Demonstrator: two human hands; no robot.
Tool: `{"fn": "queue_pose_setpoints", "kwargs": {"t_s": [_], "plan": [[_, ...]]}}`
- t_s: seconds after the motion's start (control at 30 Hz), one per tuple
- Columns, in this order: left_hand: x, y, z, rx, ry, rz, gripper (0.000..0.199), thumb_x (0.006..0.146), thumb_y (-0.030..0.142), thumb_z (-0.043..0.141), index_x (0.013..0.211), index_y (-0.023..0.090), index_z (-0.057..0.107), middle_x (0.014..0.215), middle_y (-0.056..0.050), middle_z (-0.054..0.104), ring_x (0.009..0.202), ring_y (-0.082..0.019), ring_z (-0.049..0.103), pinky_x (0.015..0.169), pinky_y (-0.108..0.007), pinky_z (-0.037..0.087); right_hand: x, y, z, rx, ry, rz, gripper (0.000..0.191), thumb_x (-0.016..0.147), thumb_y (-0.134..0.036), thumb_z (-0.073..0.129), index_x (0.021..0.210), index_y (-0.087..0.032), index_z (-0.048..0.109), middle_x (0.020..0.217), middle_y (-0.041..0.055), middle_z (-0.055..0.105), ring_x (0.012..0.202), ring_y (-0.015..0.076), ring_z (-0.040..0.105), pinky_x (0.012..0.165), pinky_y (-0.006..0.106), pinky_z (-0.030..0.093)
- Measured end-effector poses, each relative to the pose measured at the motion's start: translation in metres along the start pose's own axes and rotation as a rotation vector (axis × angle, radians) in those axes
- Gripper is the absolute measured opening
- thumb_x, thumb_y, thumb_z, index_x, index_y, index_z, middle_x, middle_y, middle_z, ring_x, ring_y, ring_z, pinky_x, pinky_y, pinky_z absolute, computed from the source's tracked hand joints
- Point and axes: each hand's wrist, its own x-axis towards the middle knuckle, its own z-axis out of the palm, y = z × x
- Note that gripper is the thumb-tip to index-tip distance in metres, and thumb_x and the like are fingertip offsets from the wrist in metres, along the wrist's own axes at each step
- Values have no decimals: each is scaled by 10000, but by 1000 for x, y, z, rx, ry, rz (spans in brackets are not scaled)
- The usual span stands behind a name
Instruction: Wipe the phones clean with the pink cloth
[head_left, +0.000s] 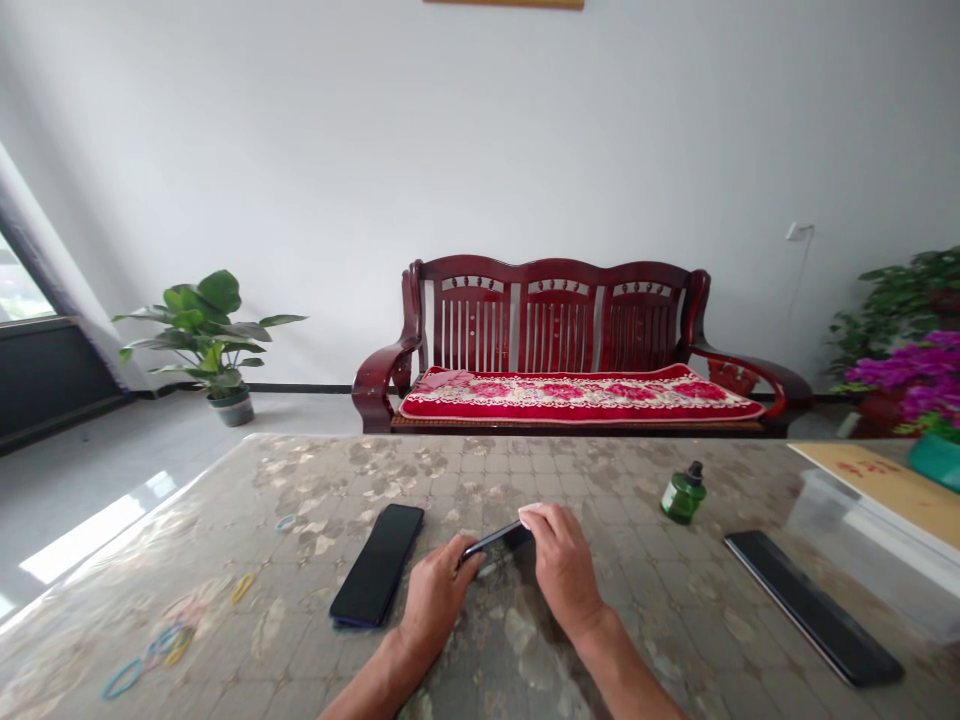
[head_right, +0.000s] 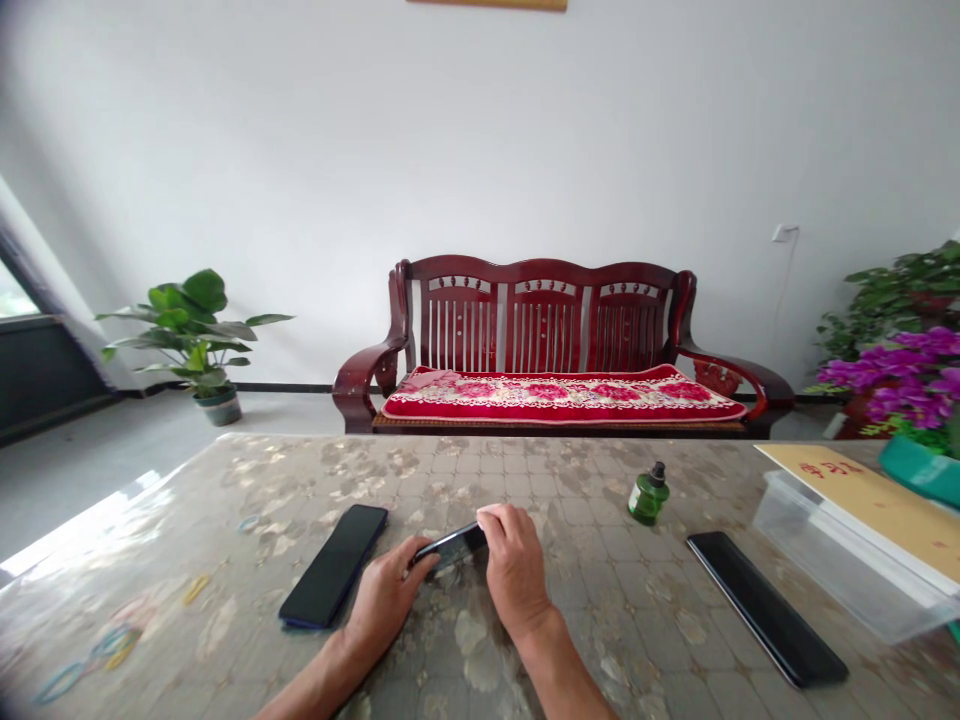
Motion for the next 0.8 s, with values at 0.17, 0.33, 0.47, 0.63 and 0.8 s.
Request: {"fn": "queue_pose_setpoints", "kwargs": {"t_s": [0.17,0.33,0.47,0.63,0.8], "plan": [[1,0,0,2,13,-42,162,926,341,528,932,249,661,795,23,731,725,-168,697,646,-209,465,4,12,7,89,54,129,251,955,-131,454,1042,-233,666,954,58,642,916,205,594,822,325,485],[3,0,0,-10,26,-54,162,907,350,546,926,250,671,780,29,735,710,-167,702,643,-203,465,3,36,17,255,126,369,246,949,-253,451,954,-227,695,914,69,657,873,207,616,795,316,497],[3,0,0,-13,18,-101,195,902,375,533,924,242,673,763,19,734,686,-175,694,632,-215,459,-7,45,26,337,85,515,269,878,-269,454,889,-223,719,896,79,684,860,222,644,786,325,501],[6,1,1,-35,3,-175,239,888,410,526,927,233,682,749,12,733,688,-189,692,622,-230,461,-15,49,27,362,74,568,280,830,-298,463,835,-224,733,854,75,693,823,229,653,752,322,497],[10,3,2,-104,-11,-243,293,872,392,522,1026,226,708,900,-12,763,816,-218,714,737,-272,516,-13,46,36,488,162,673,309,822,-399,512,918,-206,733,919,84,709,870,239,643,807,335,488]]}}
